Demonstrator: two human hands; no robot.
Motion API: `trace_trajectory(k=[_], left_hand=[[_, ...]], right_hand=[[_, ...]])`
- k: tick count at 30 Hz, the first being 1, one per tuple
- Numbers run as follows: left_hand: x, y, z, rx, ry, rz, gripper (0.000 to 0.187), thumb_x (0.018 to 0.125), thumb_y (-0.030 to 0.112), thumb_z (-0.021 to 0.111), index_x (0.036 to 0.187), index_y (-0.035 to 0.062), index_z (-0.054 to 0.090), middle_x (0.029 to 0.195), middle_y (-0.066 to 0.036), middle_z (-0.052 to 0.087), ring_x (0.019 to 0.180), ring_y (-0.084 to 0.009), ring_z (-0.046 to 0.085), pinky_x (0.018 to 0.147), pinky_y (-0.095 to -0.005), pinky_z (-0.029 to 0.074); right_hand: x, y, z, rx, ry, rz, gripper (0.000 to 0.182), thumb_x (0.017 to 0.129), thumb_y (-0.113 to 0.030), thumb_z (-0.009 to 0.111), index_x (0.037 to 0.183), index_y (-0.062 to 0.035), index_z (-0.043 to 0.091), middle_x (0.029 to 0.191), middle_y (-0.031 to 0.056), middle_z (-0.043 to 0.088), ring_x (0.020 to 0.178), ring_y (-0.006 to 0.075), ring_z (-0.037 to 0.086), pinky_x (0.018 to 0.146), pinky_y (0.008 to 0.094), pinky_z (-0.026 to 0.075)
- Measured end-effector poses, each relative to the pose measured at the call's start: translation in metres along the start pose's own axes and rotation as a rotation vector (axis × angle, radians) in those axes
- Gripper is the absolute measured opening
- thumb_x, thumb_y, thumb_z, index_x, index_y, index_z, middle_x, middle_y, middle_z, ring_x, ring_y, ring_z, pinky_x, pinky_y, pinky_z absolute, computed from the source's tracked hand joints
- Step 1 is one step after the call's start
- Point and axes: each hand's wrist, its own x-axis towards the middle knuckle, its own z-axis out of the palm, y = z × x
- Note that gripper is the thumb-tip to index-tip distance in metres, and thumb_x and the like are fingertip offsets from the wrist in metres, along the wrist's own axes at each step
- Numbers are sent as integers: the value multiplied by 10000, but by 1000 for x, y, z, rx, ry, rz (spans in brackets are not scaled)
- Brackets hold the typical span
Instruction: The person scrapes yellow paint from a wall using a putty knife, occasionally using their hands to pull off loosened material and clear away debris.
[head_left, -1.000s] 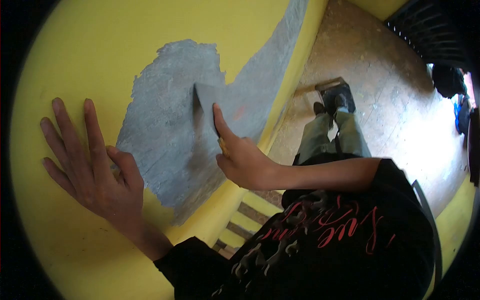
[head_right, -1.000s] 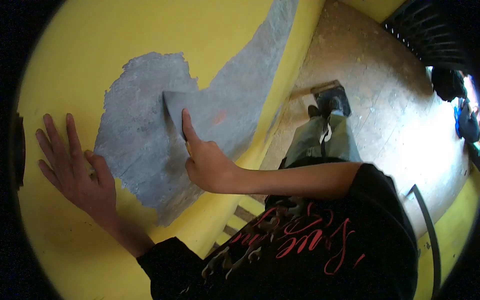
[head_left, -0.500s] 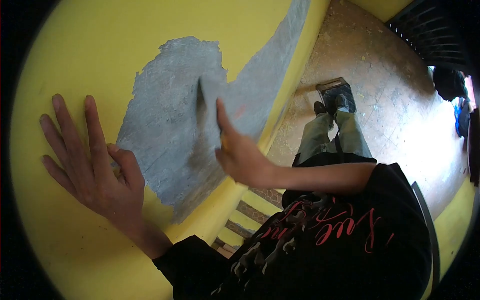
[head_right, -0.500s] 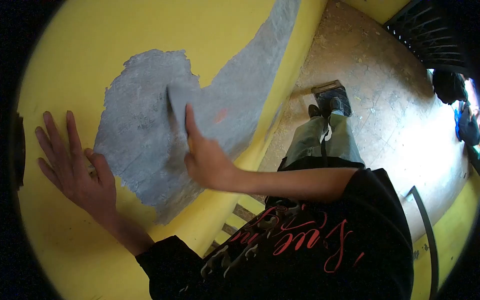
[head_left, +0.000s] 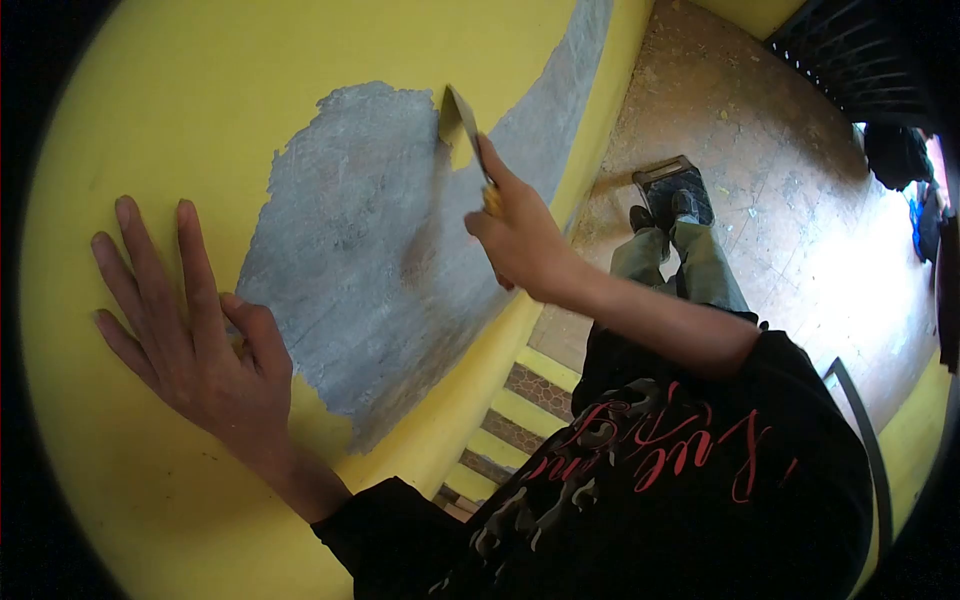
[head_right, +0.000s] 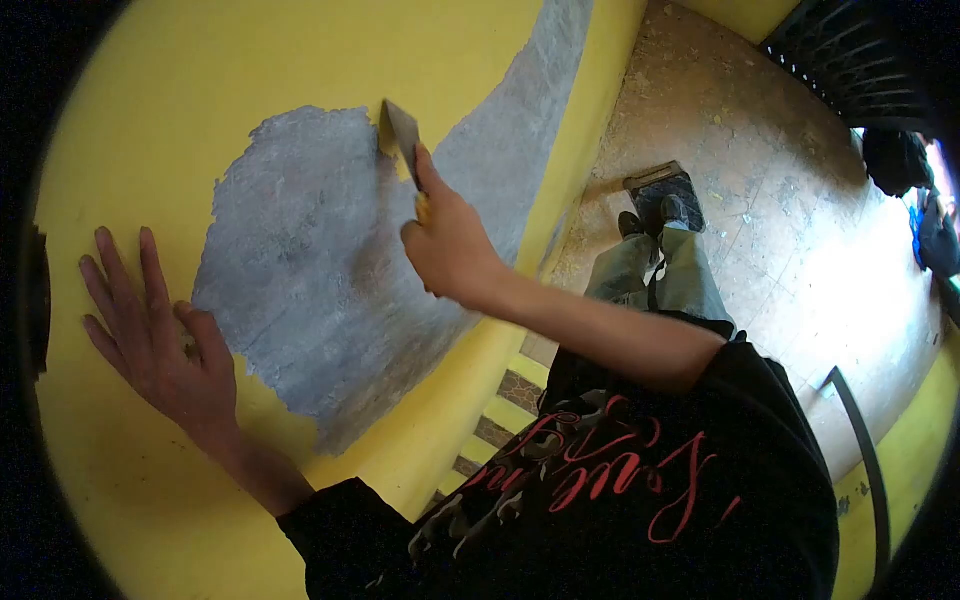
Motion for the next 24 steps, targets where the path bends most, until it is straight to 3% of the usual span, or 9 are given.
trace_trajectory(k=[3,4,6,9,11,13,15,21,24], left_hand=[[-4,3,-3,-2,-17,-4,618,767,93,436,1371,204,510,1491,-62,385,1387,-307,333,1086,-566,223],[-2,3,-3,3,-8,-14,615,770,92,431,1369,204,513,1489,-66,388,1386,-308,336,1087,-563,223],[-1,4,-7,34,-22,-25,610,770,95,430,1364,199,519,1486,-72,391,1382,-312,341,1086,-564,223],[-3,6,-7,56,-65,-19,601,768,104,432,1355,189,530,1482,-84,396,1376,-321,351,1083,-566,224],[0,5,-6,67,-48,-23,597,767,110,434,1351,183,535,1481,-90,397,1372,-326,355,1080,-569,224],[1,9,-5,39,-27,-56,655,698,106,469,1341,207,543,1454,-89,434,1363,-331,370,1144,-508,140],[0,10,-5,44,-34,-61,645,705,108,462,1338,205,546,1454,-96,433,1362,-336,369,1141,-511,145],[-2,9,-7,104,-79,-58,606,738,124,440,1329,193,555,1450,-122,432,1360,-354,366,1127,-523,172],[-2,8,-10,102,-86,-49,581,776,135,423,1341,194,542,1460,-120,419,1357,-361,367,1099,-551,200]], right_hand=[[-18,5,17,21,-17,69,821,817,-2,504,1502,-57,54,686,144,583,503,255,555,532,351,501],[-29,43,35,-101,34,-192,815,821,-6,505,1504,-68,64,691,158,573,534,287,561,581,364,510],[-33,60,36,-226,83,-450,808,826,-9,505,1506,-79,73,696,172,563,564,319,568,631,378,518],[-49,45,12,-200,-100,-163,789,838,-13,499,1509,-108,94,788,241,572,686,389,596,725,398,504],[-46,31,-5,-182,-140,-20,821,812,2,477,1503,-116,49,734,301,584,710,496,591,638,503,465],[-46,46,3,-172,-106,-95,822,819,7,474,1507,-129,45,705,291,573,668,484,584,627,504,455],[-41,49,14,-154,-112,-52,809,859,-20,500,1518,-150,49,767,249,549,661,374,579,674,373,476],[-39,30,26,-5,-154,117,819,876,-24,490,1518,-151,-3,684,169,520,544,261,534,587,355,477],[-31,36,32,14,-20,-5,820,880,-25,483,1515,-141,-23,654,120,502,465,202,477,491,344,466]])
